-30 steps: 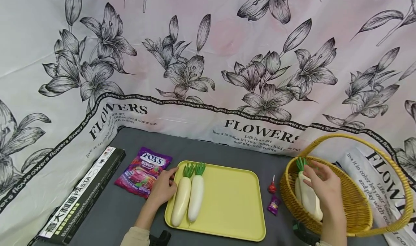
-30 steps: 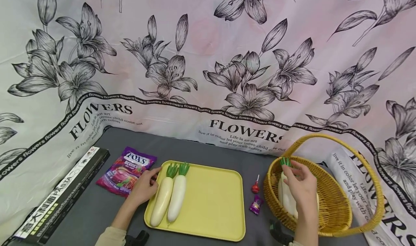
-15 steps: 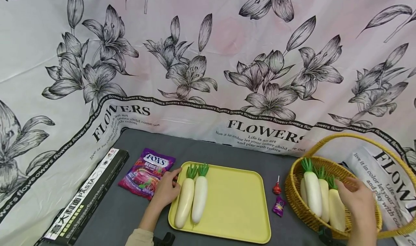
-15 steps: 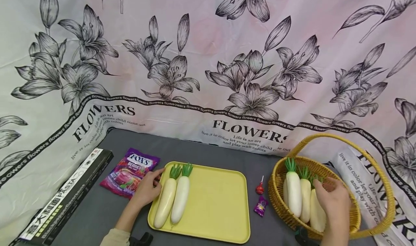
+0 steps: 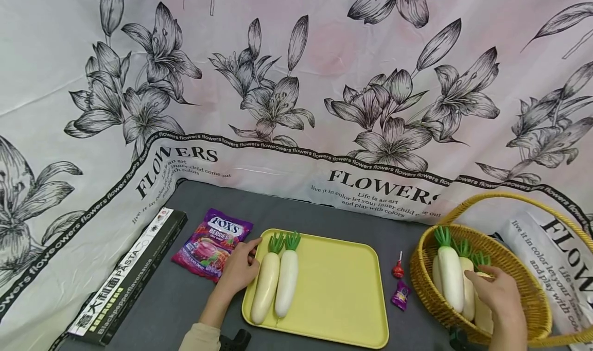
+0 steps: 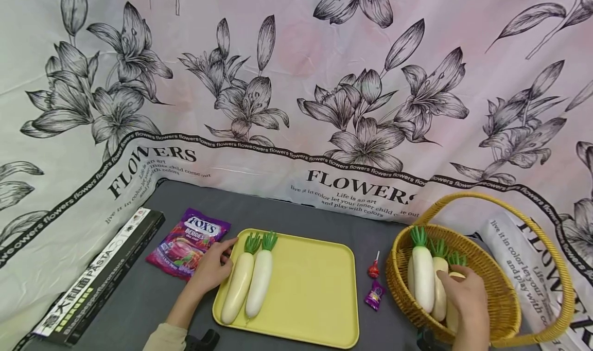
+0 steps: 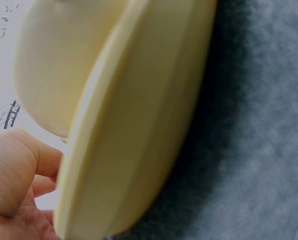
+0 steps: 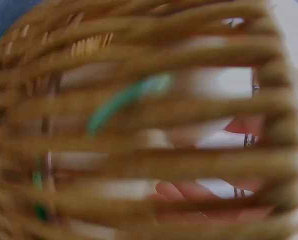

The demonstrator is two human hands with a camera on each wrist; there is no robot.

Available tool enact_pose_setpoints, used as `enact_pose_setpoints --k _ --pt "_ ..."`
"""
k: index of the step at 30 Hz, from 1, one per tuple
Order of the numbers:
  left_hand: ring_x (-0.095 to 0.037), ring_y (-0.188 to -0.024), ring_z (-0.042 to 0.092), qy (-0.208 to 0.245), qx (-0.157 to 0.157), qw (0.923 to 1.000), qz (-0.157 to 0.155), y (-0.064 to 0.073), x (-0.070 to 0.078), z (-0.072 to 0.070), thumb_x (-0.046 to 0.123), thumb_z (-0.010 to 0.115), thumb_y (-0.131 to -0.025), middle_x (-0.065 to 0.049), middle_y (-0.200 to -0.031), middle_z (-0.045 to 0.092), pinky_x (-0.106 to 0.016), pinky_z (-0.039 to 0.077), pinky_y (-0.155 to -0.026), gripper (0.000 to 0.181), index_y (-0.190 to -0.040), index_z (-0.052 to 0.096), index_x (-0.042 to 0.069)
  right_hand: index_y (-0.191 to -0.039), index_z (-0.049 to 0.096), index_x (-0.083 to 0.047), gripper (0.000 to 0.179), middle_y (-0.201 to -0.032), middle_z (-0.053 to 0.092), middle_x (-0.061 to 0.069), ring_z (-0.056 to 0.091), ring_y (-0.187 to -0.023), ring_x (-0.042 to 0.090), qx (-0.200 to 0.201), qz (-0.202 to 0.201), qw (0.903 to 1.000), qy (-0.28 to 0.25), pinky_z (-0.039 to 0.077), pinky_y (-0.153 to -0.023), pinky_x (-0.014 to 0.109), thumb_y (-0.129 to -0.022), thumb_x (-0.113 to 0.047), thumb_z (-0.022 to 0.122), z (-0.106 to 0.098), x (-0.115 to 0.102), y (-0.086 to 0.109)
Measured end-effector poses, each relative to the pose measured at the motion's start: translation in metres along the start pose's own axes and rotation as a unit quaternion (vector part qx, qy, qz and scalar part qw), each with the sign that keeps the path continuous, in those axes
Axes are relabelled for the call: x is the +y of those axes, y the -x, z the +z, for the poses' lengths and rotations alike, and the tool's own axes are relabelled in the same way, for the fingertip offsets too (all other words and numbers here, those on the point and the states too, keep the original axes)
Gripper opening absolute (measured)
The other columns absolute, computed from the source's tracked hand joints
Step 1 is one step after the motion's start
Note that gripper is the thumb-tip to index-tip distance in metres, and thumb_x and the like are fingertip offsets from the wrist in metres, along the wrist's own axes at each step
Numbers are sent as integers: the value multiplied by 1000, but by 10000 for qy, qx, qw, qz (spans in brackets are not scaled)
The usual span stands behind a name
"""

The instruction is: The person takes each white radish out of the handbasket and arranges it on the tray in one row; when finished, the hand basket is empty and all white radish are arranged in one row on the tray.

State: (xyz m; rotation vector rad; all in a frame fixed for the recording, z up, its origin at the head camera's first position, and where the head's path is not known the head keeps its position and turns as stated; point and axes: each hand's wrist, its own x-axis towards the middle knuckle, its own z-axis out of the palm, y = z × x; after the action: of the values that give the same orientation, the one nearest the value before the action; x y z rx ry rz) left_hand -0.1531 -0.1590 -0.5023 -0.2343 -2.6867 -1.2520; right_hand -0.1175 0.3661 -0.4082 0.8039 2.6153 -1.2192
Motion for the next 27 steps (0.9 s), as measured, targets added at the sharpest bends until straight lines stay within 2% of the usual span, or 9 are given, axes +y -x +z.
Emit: enact_pose_setpoints --k 3,7,9,11,13,16,18,21,27 --pt "-16 -73 46 18 9 10000 9 0 1 1 -5 56 -76 -7 -88 54 -31 37 -63 54 -129 63 1 -147 24 15 83 -139 29 43 44 -119 51 -18 78 9992 -403 55 -76 40 -96 -45 50 2 0 -1" --pt "-16 -73 46 -3 13 10000 25 0 2 1 -5 56 -76 -7 -88 54 -31 37 -63 54 -130 63 0 -147 29 13 82 -116 54 30 62 -92 29 150 102 9971 -733 56 -69 34 -96 -46 52 5 0 -1" --pt "-16 -74 46 -13 39 10000 37 0 3 1 -5 57 -76 -7 -88 54 -31 37 -63 54 -129 63 0 -147 31 12 82 -100 62 18 62 -77 15 101 79 9963 -850 56 -68 33 -95 -48 54 7 -1 0" --pt "-17 -74 47 -20 40 10000 75 1 3 0 -5 57 -76 -7 -88 54 -31 37 -63 54 -129 63 0 -147 32 10 84 -101 62 16 60 -72 7 22 27 9960 -890 55 -68 32 -94 -50 55 10 -2 1" --pt "-17 -75 47 -50 53 9999 99 1 3 0 -5 57 -76 -7 -87 54 -31 37 -63 54 -129 63 0 -149 31 8 88 -113 58 24 60 -75 7 -100 29 9965 -833 55 -69 33 -92 -55 56 15 -3 2" --pt "-17 -75 47 -89 40 9999 95 1 2 -2 -6 56 -75 -7 -87 54 -31 37 -63 54 -129 63 0 -151 28 7 97 -136 38 37 61 -88 18 -225 -36 9979 -605 55 -72 36 -88 -60 59 20 -5 4" --pt "-17 -75 47 -99 66 9999 79 1 1 -2 -6 56 -75 -6 -87 54 -31 37 -63 54 -129 63 0 -151 26 7 101 -140 34 39 61 -97 28 -232 -64 9983 -536 54 -73 38 -86 -61 61 22 -6 4" --pt "-17 -75 46 -92 94 9999 68 1 1 -3 -6 56 -75 -6 -87 53 -31 36 -62 54 -129 63 1 -152 25 6 102 -136 40 39 62 -94 27 -103 -117 9985 -524 54 -72 37 -85 -59 66 24 -8 5" --pt "-16 -75 46 -54 20 10000 55 0 3 -1 -5 56 -76 -6 -88 53 -31 36 -63 54 -130 63 1 -152 31 0 97 -114 60 23 57 -72 4 545 80 9945 -896 53 -66 33 -82 -54 72 21 -12 10"
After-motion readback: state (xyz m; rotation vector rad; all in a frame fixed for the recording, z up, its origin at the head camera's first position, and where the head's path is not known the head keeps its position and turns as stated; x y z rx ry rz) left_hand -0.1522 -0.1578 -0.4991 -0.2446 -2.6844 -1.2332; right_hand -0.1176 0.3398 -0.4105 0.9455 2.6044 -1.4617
